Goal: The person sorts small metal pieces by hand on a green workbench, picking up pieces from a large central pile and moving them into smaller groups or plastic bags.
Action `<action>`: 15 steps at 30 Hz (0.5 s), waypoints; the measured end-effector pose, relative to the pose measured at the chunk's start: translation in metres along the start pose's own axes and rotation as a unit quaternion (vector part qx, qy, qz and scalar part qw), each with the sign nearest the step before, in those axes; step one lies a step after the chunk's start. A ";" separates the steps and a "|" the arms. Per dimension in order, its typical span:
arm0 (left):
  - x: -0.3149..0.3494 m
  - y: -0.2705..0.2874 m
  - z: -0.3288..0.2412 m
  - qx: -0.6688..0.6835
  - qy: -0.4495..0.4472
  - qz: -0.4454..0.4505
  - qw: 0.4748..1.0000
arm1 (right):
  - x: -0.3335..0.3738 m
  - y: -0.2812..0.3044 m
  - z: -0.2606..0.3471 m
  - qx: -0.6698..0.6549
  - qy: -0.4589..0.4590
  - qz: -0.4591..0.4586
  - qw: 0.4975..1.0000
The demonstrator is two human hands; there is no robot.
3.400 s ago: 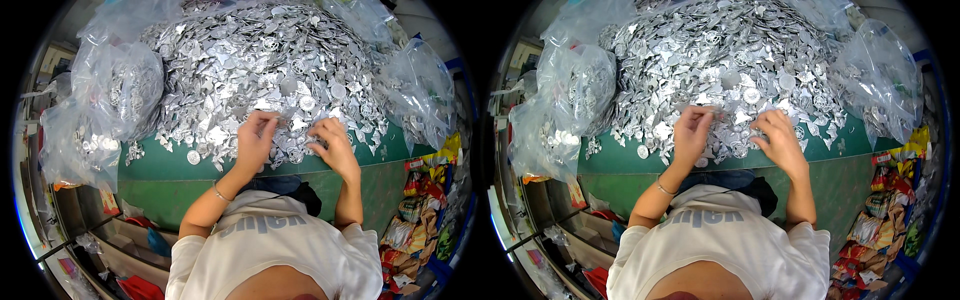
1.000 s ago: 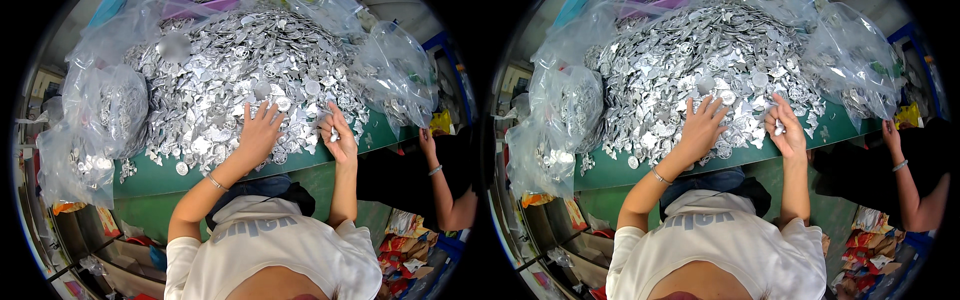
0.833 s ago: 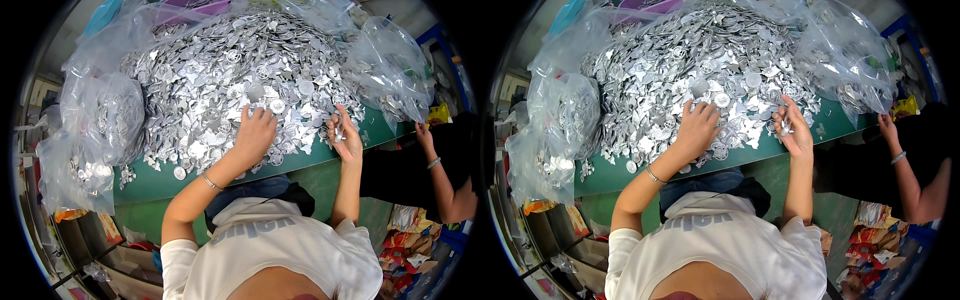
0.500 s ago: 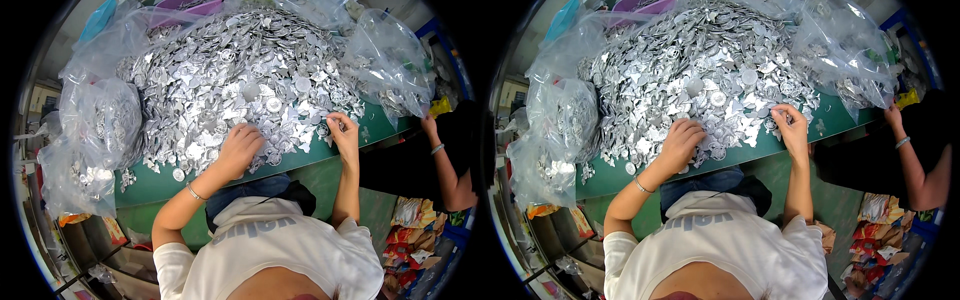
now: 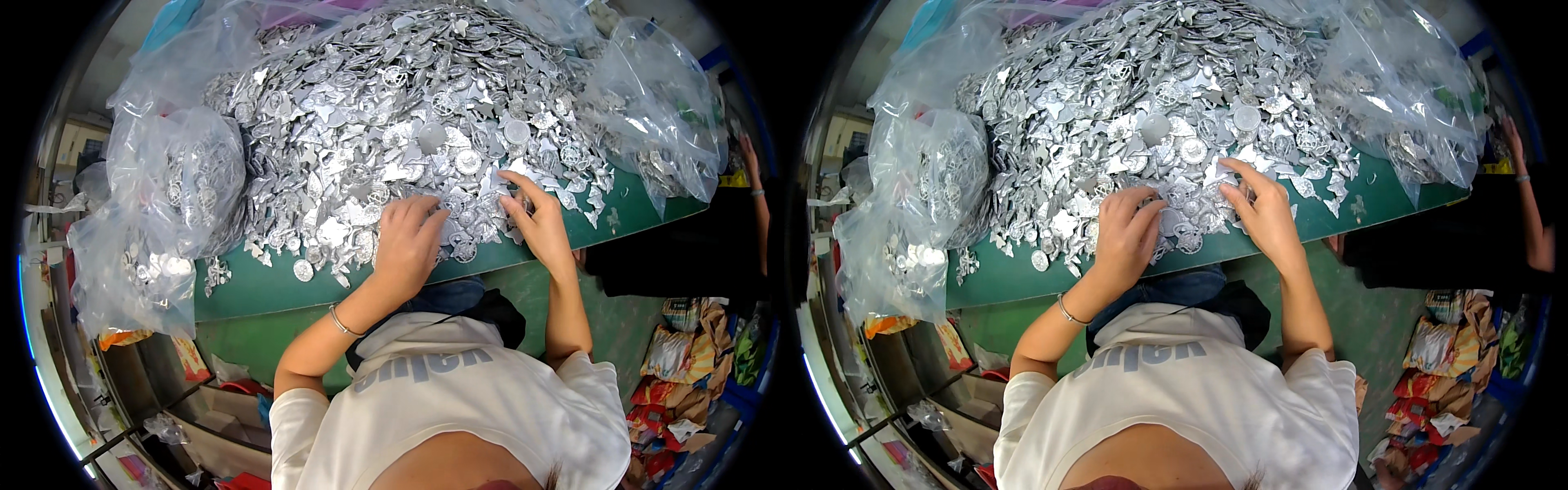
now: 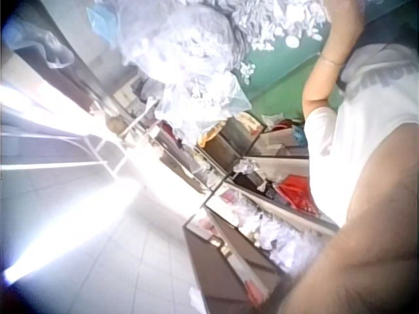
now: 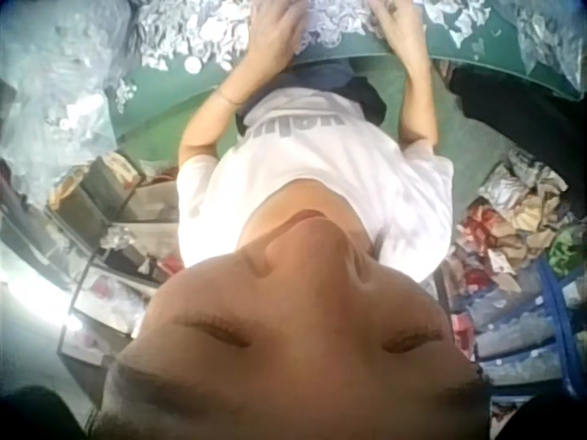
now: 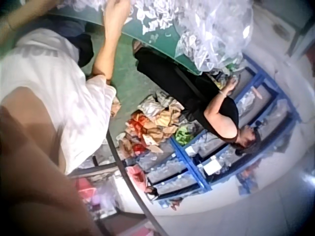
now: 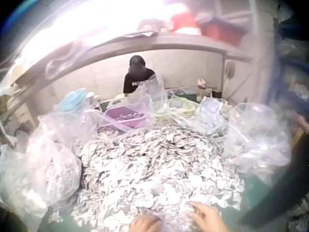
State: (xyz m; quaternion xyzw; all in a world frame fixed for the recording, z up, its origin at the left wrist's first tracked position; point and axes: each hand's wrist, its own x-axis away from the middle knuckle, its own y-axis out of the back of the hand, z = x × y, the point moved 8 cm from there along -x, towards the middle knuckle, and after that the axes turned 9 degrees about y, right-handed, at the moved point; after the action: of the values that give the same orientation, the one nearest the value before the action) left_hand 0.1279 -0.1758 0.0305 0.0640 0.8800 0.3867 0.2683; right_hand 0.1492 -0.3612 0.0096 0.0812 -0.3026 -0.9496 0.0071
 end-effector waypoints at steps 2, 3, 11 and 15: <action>-0.001 -0.002 0.001 -0.022 0.009 0.006 1.000 | -0.003 -0.002 0.002 0.040 0.029 0.002 0.999; -0.001 -0.003 0.001 -0.033 0.013 0.010 0.999 | -0.006 -0.006 0.009 0.088 0.081 -0.003 0.993; 0.002 0.008 0.007 -0.051 0.040 -0.014 0.998 | -0.030 -0.049 0.033 0.341 0.270 0.071 0.898; 0.007 0.014 0.008 -0.043 0.048 -0.024 0.998 | -0.024 -0.037 0.037 0.326 0.315 -0.006 0.891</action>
State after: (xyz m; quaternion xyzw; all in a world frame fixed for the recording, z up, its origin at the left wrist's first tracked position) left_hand 0.1247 -0.1589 0.0328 0.0126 0.8759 0.4199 0.2374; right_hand 0.1687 -0.3078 0.0217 0.3752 -0.5769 -0.7222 0.0697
